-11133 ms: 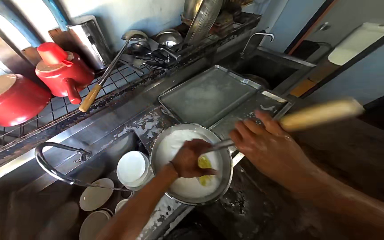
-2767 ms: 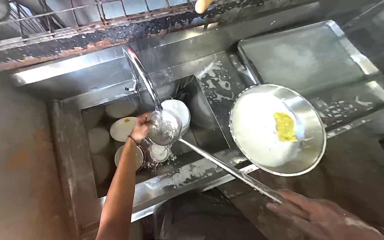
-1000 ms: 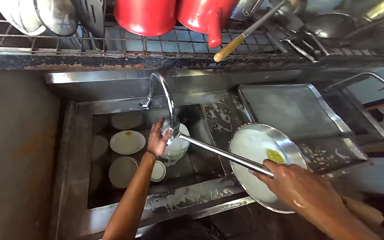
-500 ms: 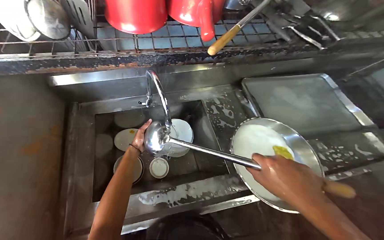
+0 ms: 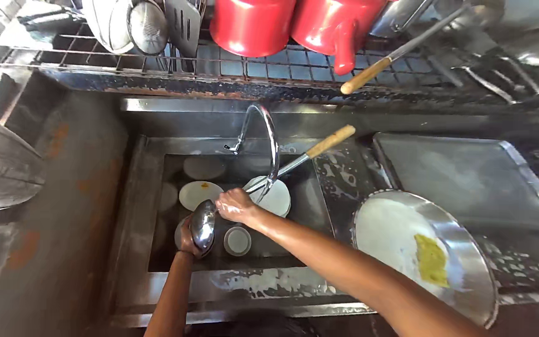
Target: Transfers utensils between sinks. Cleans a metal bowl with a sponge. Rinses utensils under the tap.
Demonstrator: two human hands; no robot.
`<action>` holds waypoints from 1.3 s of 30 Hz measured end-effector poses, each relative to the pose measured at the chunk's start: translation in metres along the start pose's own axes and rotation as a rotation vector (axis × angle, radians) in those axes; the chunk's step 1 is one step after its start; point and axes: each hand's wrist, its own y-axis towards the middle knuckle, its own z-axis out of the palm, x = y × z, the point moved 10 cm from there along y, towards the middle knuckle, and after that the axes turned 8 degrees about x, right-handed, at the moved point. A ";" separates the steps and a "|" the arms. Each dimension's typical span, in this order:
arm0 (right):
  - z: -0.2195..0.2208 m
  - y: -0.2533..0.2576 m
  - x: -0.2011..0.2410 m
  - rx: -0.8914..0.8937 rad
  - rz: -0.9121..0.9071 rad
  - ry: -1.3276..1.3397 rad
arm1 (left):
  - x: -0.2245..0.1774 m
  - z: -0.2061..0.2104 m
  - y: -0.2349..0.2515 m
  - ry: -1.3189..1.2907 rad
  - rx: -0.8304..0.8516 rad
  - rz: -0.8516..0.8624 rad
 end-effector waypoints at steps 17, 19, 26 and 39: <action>0.078 -0.353 -0.160 0.633 0.407 1.171 | 0.010 0.134 0.004 0.093 0.758 -0.277; 0.094 -0.383 -0.142 0.705 0.386 1.452 | 0.021 0.163 -0.006 0.164 0.810 -0.222; 0.139 -0.385 -0.131 0.597 0.406 1.432 | 0.045 0.164 0.007 0.506 0.618 0.003; 0.057 -0.167 -0.127 0.165 0.406 0.348 | 0.014 0.167 -0.035 2.025 0.115 0.715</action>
